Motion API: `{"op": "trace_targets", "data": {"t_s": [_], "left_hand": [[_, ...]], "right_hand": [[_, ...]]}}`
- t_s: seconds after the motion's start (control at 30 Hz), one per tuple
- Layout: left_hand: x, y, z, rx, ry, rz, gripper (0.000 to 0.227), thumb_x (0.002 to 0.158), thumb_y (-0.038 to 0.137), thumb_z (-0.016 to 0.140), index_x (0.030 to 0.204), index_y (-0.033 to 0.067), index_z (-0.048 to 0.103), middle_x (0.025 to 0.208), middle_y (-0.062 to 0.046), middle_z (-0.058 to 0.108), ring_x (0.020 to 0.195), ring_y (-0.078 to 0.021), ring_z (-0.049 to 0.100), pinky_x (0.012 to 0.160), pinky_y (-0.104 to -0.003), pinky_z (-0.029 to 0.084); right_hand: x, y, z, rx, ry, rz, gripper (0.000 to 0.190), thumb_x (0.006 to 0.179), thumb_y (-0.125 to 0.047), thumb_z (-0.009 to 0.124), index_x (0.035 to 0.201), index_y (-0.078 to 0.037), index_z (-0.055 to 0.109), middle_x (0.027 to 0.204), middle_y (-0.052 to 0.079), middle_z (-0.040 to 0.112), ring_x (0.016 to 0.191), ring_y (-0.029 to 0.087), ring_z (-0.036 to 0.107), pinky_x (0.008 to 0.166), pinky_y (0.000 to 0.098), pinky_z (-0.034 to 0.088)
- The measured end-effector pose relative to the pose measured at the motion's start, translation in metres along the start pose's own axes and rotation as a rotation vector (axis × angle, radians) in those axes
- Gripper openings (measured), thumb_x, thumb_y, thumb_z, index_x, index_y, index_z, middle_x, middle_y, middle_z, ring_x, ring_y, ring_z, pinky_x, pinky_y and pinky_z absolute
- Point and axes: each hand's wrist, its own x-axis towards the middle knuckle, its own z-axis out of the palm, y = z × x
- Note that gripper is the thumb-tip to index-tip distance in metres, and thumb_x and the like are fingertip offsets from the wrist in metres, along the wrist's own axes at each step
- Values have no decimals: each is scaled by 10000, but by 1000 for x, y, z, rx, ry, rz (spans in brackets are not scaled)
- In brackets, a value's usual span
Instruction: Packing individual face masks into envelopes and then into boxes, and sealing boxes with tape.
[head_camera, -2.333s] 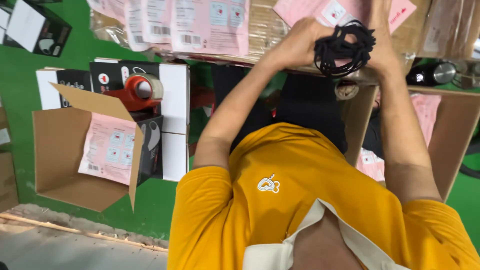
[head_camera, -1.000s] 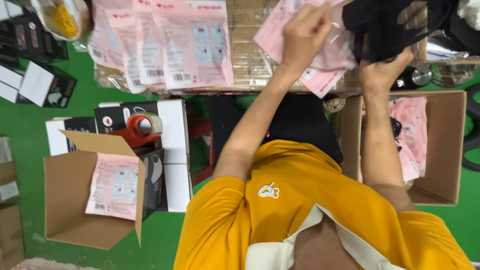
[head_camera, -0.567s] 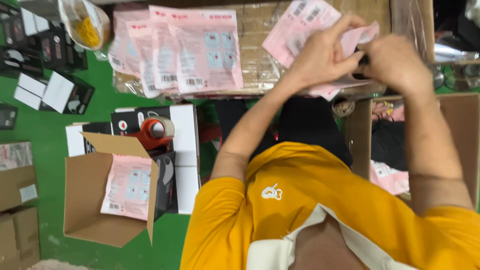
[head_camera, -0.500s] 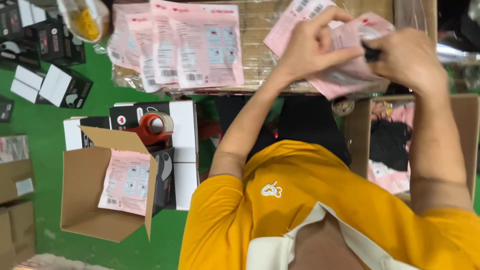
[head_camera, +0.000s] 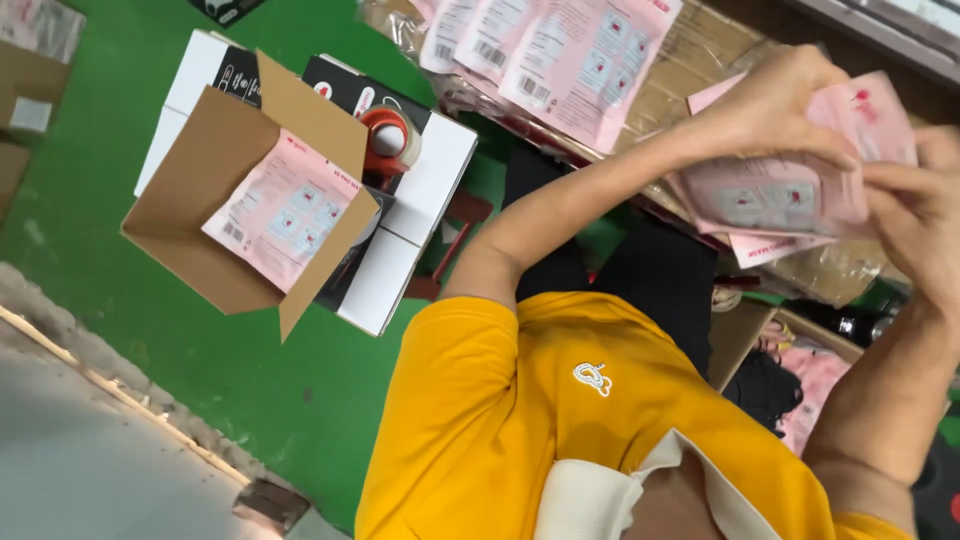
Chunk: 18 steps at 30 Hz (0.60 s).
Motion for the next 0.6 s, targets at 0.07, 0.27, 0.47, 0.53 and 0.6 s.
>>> {"op": "trace_targets", "data": {"t_s": [0.07, 0.27, 0.47, 0.53, 0.6], "left_hand": [[2, -6, -16, 171, 277, 214, 363, 594, 364, 986, 748, 85, 811, 654, -85, 768, 564, -111, 711, 544, -300, 555], [-19, 6, 9, 168, 462, 240, 218, 685, 262, 878, 764, 92, 767, 623, -41, 727, 524, -137, 655, 534, -309, 506], [-28, 7, -18, 257, 475, 220, 230, 847, 346, 757, 809, 120, 771, 650, -2, 721, 535, -82, 666, 529, -285, 492], [-35, 3, -54, 241, 408, 124, 274, 890, 366, 707, 835, 111, 792, 635, -13, 726, 523, -97, 675, 515, -296, 502], [-37, -1, -87, 233, 345, 31, 333, 932, 386, 656, 860, 102, 813, 619, -25, 731, 511, -112, 684, 501, -308, 512]], "right_hand": [[11, -21, 5, 38, 178, -158, 111, 1073, 84, 647, 1173, 41, 669, 1012, 155, 659, 846, 205, 626, 745, 314, 516], [9, -35, 35, -317, 563, -284, 220, 1124, 9, 715, 980, 80, 564, 935, 158, 563, 800, 225, 540, 714, 322, 445], [38, -44, 36, 362, 347, -161, 245, 1158, -189, 700, 1180, 31, 596, 1054, 40, 600, 942, 126, 608, 894, 260, 539], [41, -106, 29, 124, 408, -381, 477, 1000, -99, 769, 1332, 80, 477, 1170, 157, 579, 1049, 243, 598, 952, 363, 537], [77, -87, 44, -118, 464, -605, 815, 841, -12, 838, 1483, 131, 357, 1286, 274, 559, 1154, 362, 588, 1009, 466, 535]]}}
